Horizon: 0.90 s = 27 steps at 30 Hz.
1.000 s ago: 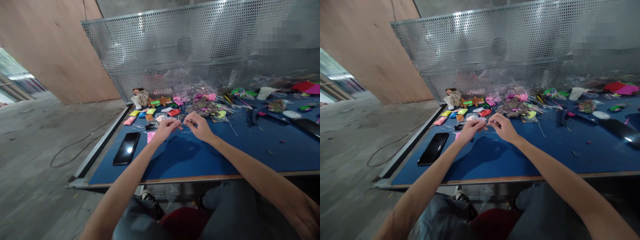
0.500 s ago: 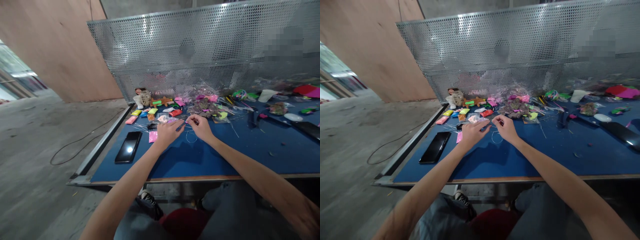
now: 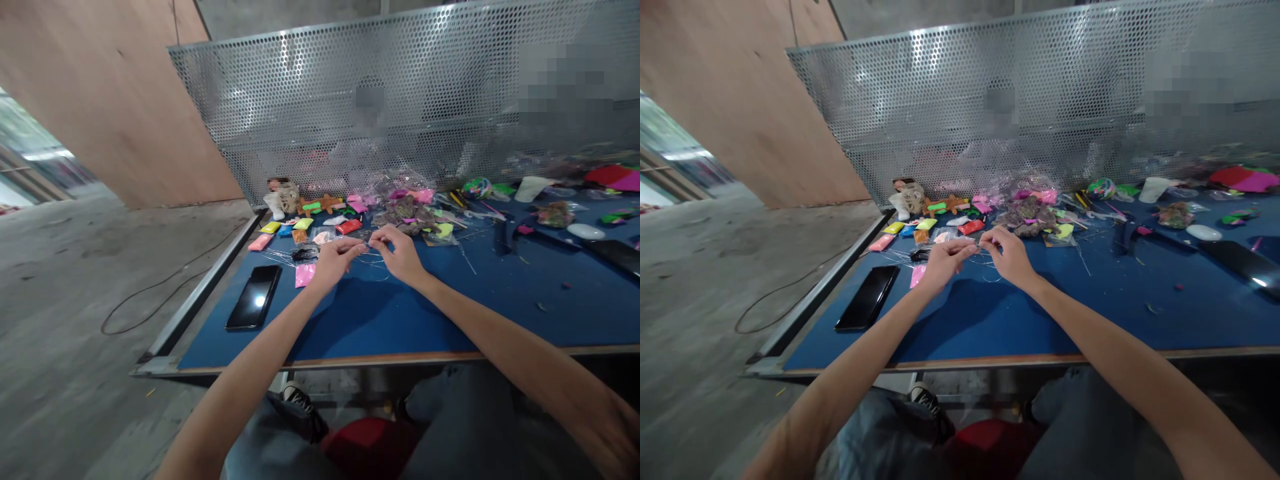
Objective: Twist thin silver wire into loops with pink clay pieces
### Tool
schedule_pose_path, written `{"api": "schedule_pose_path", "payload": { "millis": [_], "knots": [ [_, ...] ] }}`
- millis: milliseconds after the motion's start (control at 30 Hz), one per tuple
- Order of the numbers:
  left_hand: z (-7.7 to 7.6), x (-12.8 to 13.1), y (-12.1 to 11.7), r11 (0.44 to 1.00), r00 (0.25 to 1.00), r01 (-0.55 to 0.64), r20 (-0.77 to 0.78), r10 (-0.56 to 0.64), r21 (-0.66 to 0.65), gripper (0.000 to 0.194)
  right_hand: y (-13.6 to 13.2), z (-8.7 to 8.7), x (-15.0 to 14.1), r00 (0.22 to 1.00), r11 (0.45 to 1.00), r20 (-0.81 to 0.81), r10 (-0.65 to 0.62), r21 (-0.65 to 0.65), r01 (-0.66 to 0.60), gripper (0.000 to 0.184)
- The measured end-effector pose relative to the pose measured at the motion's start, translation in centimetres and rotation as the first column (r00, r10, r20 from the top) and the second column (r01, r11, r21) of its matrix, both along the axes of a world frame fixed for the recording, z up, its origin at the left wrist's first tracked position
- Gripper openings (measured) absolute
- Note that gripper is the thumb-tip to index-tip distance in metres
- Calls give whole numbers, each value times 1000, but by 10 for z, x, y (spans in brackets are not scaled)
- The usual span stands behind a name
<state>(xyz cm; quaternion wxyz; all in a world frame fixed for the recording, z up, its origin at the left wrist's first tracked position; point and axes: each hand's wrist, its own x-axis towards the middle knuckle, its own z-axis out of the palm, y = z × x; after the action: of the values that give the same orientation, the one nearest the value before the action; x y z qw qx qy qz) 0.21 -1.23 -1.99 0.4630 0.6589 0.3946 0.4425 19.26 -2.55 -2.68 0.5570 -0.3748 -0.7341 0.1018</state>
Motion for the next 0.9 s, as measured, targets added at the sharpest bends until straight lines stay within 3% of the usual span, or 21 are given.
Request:
{"api": "schedule_pose_path", "payload": {
  "millis": [100,167,233,333,500,633,700,800,833,900],
  "knots": [
    [2,-4,0,946,972,221,128,-195,-237,38,1,0,1,998,999,-45,34,-18,-35,18],
    [4,-5,-1,929,962,265,138,-237,-259,40,4,-1,2,994,995,-95,48,-87,-57,20],
    [7,-5,-4,965,976,212,71,-204,-155,44,7,-4,3,988,981,-146,43,-183,-70,25],
    [10,-3,-8,986,984,124,-141,-107,115,53,12,-10,3,981,955,-195,1,-290,-58,29],
    [8,-3,-9,913,909,20,-388,154,408,45,12,-13,1,985,949,-166,-48,-314,-6,29],
    [7,-5,-5,837,872,-59,-381,308,543,31,7,-9,-4,990,961,-129,-53,-276,15,25],
    [7,-6,-3,871,915,-82,-310,258,484,31,2,-6,-6,992,973,-111,-53,-229,26,24],
    [8,-7,0,992,994,-5,-105,18,124,41,-8,1,-9,996,993,-79,-40,-111,31,23],
    [9,-7,2,997,998,67,-21,-67,-29,44,-12,3,-9,998,998,-46,-38,-50,36,22],
    [10,-7,4,946,976,206,117,-181,-251,44,-19,7,-9,999,995,35,-34,95,30,18]
  ]
}}
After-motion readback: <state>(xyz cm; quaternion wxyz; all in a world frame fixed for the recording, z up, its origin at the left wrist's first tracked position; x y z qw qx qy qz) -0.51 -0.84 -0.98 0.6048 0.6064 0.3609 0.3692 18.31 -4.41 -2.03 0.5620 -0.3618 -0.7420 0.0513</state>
